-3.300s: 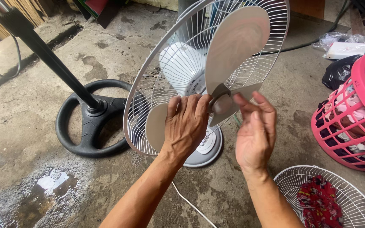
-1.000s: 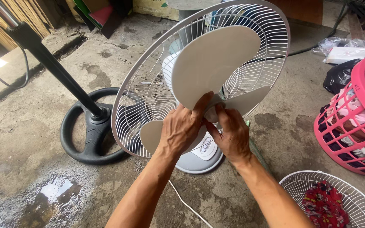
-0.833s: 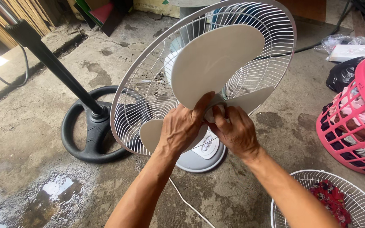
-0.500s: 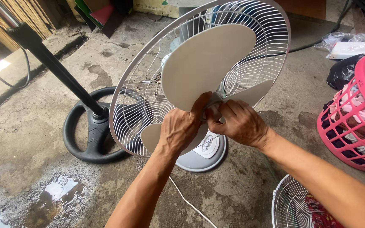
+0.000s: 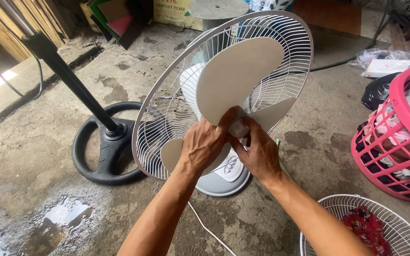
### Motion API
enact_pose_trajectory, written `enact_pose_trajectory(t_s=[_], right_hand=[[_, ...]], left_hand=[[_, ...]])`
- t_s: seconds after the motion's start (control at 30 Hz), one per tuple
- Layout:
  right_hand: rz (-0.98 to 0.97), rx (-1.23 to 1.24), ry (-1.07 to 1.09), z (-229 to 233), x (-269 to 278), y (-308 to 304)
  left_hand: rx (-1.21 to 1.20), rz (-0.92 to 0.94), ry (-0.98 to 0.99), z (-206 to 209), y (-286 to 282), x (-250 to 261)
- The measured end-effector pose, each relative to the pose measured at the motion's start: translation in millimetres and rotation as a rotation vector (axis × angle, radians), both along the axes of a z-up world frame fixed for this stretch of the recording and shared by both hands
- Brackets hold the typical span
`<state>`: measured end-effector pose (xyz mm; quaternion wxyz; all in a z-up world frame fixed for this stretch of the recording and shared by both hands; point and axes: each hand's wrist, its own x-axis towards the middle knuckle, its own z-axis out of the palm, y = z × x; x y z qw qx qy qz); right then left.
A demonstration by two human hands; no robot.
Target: The person assembles a standing fan by attaching the front cage, inserting the fan blades, securing them with a nut, and then attaching the rear cage. The person also wipes the fan blades and cages with a cloth during the process.
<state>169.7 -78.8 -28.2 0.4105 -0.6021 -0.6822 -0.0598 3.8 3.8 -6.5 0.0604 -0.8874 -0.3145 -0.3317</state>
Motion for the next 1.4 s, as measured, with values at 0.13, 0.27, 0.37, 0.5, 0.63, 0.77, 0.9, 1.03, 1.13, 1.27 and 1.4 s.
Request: enact_pose_trajectory(t_s=[0.13,0.27,0.37,0.5,0.63,0.77,0.9,1.03,1.13,1.27,1.4], right_hand=[[0.002,0.199,-0.310,3.7,7.7,1.8],[0.065,0.244,-0.448,15.3,18.3,0.5],[0.102,0.260,-0.485,24.7,22.6,1.4],[0.106,0.192,-0.427,30.6,18.9,0.1],[0.126,0.056,-0.070,23.9,5.1,-3.1],[0.092,-0.072,0.296,17.3,-6.6,-3.7],[0.035,-0.060,0.289,16.3,-13.2,-2.7],[0.046,0.057,0.235,17.1,-15.4,-1.2],[0.029,0.143,0.165,13.5,-16.3,1.1],[-0.051,0.162,0.017,4.7,-10.5,5.7],[-0.018,0.243,-0.141,-2.9,0.2,7.1]], left_hand=[[-0.022,-0.102,-0.096,12.8,-3.7,-2.6],[-0.088,-0.096,-0.043,19.6,-6.8,-1.7],[-0.104,-0.107,-0.037,20.2,-4.8,-2.6],[-0.075,-0.108,-0.052,15.7,-2.2,-0.6],[-0.065,-0.059,0.013,10.1,-2.6,2.3],[-0.066,-0.073,-0.026,12.1,-4.0,2.3],[-0.096,-0.079,-0.027,18.9,-5.4,1.7],[-0.191,-0.070,-0.018,23.2,-5.6,4.8],[-0.187,-0.108,-0.065,23.8,-5.9,4.7],[-0.210,-0.118,-0.070,24.3,-5.7,4.3],[-0.163,-0.117,-0.065,25.8,-5.8,0.7]])
